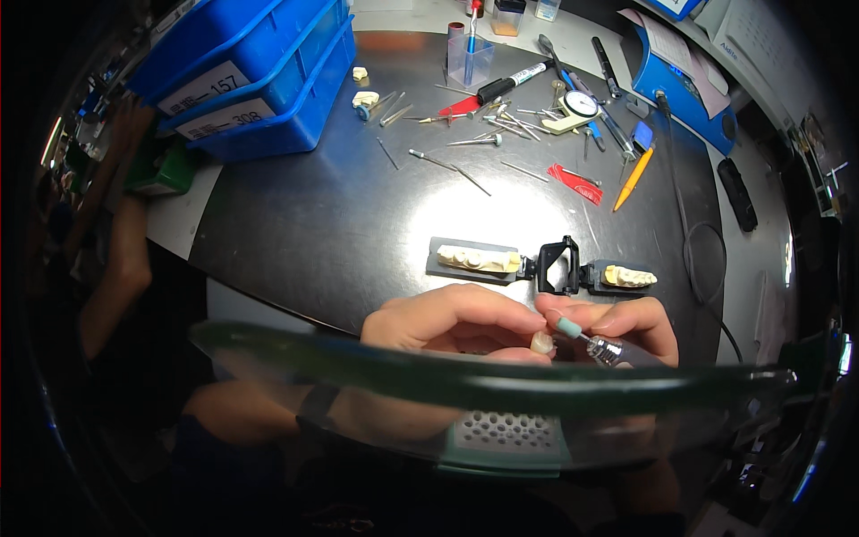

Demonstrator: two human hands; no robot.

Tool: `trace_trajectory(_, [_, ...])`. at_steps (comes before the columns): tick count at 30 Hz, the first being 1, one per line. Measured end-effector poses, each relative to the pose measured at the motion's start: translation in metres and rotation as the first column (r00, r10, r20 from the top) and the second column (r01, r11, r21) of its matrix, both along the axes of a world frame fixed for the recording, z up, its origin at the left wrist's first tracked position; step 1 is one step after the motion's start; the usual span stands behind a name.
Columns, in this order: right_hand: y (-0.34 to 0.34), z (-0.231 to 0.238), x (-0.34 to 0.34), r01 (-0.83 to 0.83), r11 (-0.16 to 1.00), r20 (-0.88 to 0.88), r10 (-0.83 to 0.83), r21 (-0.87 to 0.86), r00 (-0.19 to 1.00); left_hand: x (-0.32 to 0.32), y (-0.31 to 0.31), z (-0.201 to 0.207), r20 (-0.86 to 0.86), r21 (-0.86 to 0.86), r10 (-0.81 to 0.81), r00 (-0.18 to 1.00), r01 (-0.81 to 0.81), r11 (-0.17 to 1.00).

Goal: Using a rotary polishing tool to refine the surface of a dental crown or bridge attached to a plaster dental model.

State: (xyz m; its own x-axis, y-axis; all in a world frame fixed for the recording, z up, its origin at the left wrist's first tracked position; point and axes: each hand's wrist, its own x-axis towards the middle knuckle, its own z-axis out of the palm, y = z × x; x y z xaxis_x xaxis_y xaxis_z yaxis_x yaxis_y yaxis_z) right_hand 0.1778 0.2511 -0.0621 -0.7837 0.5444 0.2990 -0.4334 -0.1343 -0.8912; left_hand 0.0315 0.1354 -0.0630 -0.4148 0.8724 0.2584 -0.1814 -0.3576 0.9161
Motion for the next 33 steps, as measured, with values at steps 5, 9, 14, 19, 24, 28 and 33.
trace_trajectory(5, [-0.001,0.015,0.005,-0.068,0.966,0.185,0.117,-0.248,0.976,-0.002,-0.001,-0.004,0.035,-0.026,-0.001,0.999,0.002,1.000])
trace_trajectory(9, [-0.007,0.027,-0.001,0.039,0.968,0.296,0.037,-0.246,0.955,-0.006,0.001,-0.008,-0.075,0.030,0.024,0.997,-0.021,0.999])
trace_trajectory(14, [0.002,0.023,0.007,-0.073,0.947,0.242,0.154,-0.313,0.958,-0.006,0.004,-0.009,-0.205,0.103,0.075,0.976,-0.055,0.993])
trace_trajectory(19, [0.002,0.023,0.006,-0.088,0.942,0.269,0.180,-0.323,0.946,-0.009,0.004,-0.008,-0.238,0.087,0.079,0.968,-0.059,0.994])
trace_trajectory(24, [0.002,0.021,0.008,-0.109,0.953,0.206,0.171,-0.282,0.964,-0.006,0.006,-0.007,-0.216,0.103,0.085,0.973,-0.064,0.993])
trace_trajectory(28, [0.002,0.017,0.006,-0.114,0.955,0.202,0.173,-0.274,0.964,-0.009,0.004,-0.008,-0.251,0.102,0.087,0.964,-0.063,0.993])
trace_trajectory(33, [0.001,0.023,0.006,-0.093,0.948,0.248,0.172,-0.304,0.953,-0.007,0.005,-0.009,-0.225,0.103,0.091,0.970,-0.069,0.992])
